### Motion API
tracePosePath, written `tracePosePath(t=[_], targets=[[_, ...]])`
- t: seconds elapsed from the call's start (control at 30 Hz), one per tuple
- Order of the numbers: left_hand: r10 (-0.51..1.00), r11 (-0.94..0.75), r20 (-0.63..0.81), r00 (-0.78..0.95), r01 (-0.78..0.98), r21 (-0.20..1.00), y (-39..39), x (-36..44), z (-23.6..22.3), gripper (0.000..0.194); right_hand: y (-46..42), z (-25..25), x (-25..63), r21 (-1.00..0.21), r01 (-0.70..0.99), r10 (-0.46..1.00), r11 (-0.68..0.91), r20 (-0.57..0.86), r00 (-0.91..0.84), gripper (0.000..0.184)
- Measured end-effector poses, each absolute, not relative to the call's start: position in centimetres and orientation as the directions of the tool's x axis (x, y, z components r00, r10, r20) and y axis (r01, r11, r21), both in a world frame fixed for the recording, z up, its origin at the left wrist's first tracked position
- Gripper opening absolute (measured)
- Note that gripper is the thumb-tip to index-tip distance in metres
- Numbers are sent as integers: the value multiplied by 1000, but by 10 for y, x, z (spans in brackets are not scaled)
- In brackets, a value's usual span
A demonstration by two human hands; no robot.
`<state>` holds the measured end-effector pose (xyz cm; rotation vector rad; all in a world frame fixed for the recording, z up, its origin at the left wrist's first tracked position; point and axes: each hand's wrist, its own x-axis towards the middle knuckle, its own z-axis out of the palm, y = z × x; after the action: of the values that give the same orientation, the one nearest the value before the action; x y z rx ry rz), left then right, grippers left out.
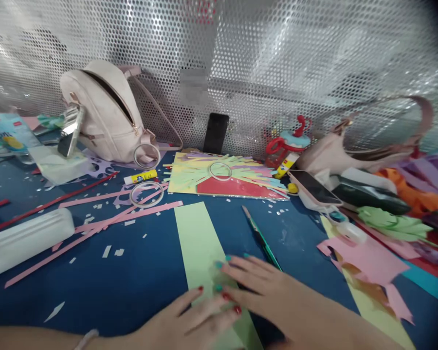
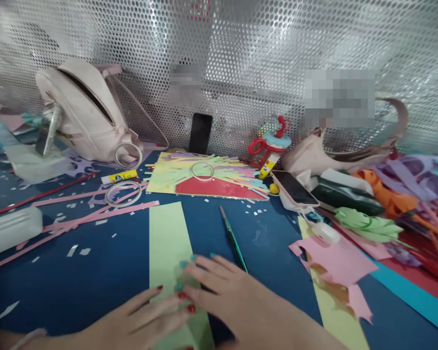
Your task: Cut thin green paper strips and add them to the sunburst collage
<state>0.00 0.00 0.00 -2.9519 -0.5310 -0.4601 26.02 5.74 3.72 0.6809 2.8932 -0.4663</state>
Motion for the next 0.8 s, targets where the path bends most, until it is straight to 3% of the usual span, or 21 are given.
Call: tracePosePath(t=[0.07,0.13,0.3,0.5,0.7,0.8], targets=[[376,-906,321,869,418,-70,-1,-2,-2,37,55,45,257,-432,446,335,784,-311,-889,79],[395,-905,310,865,424,-28,-3,-4,-2,35,54,47,253,-475,499,356,724,-362,-861,80],[496,-862,355,792,498,94,-8,-3,-3,34,47,33,240,-436,557,464,706,-309,-830,72],[555,-823,382,739,554,122,-9,2,-16,33,42,30,242,-413,546,496,729,-232,-837,72],[593,-799,363,719,579,162,-5,2,-18,41,38,16,256,-367,402,365,839,-170,-915,66],[584,-807,354,730,567,162,-4,0,-16,40,36,16,255,-316,398,342,861,-219,-914,62]])
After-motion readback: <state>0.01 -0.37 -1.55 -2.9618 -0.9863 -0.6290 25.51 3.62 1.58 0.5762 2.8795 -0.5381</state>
